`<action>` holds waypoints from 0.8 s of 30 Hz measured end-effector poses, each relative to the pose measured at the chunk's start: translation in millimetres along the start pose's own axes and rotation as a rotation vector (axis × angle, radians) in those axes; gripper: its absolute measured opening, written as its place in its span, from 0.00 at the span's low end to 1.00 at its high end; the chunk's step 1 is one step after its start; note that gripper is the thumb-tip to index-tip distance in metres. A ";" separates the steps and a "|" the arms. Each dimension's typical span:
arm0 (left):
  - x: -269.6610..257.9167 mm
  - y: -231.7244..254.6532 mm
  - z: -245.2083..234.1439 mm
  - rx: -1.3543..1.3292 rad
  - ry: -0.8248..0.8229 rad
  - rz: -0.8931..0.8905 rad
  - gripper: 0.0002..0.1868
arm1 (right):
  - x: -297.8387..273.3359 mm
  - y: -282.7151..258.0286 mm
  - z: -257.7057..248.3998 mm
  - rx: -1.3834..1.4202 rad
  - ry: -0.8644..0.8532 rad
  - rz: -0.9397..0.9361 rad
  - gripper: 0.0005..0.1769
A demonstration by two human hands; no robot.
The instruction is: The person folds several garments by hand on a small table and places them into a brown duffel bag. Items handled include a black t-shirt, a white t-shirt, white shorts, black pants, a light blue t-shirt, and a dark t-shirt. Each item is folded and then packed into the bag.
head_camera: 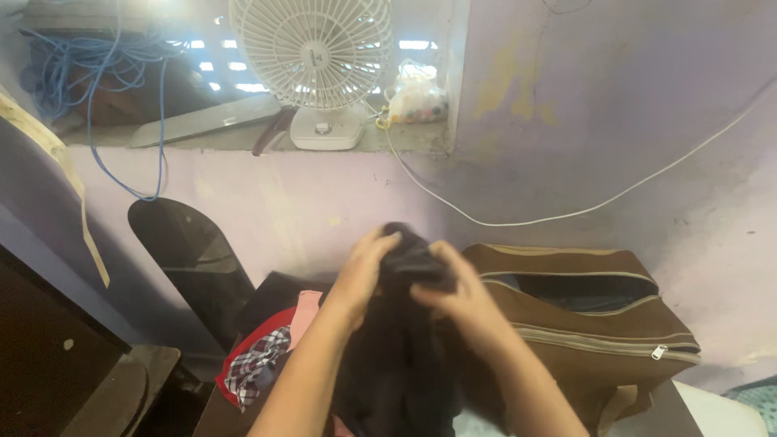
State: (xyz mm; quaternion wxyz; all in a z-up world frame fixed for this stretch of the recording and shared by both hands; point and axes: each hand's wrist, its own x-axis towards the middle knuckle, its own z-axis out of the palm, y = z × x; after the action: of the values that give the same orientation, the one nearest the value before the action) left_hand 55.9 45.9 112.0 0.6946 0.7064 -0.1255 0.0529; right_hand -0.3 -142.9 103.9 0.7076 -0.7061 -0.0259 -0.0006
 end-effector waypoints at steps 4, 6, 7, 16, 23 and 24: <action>-19.5 28.0 -4.1 -0.213 -0.318 -0.083 0.36 | -12.0 -18.3 0.6 0.251 -0.538 -0.267 0.40; -18.4 45.5 -3.3 -0.019 -0.316 -0.023 0.40 | -15.4 -21.3 1.3 0.213 -0.510 -0.228 0.45; -15.9 54.5 -3.4 0.058 -0.294 -0.019 0.41 | -15.4 -21.5 2.8 0.145 -0.418 -0.265 0.44; -1.3 107.5 -15.5 -0.098 -0.292 -0.231 0.41 | 1.1 -5.3 -13.2 -0.142 -0.089 -0.509 0.43; 9.4 129.2 -28.6 -0.487 -0.483 -0.266 0.30 | 0.0 17.8 -30.7 0.191 -0.272 -0.031 0.34; 13.0 126.2 -30.8 -0.447 -0.453 -0.285 0.31 | -2.5 20.2 -33.0 0.193 -0.309 -0.043 0.34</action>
State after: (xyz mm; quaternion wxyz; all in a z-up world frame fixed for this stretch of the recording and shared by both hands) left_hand 39.9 74.8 238.4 0.7870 0.5410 -0.1852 -0.2315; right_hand -0.8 -175.9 83.6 0.7595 -0.6260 -0.1494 0.0950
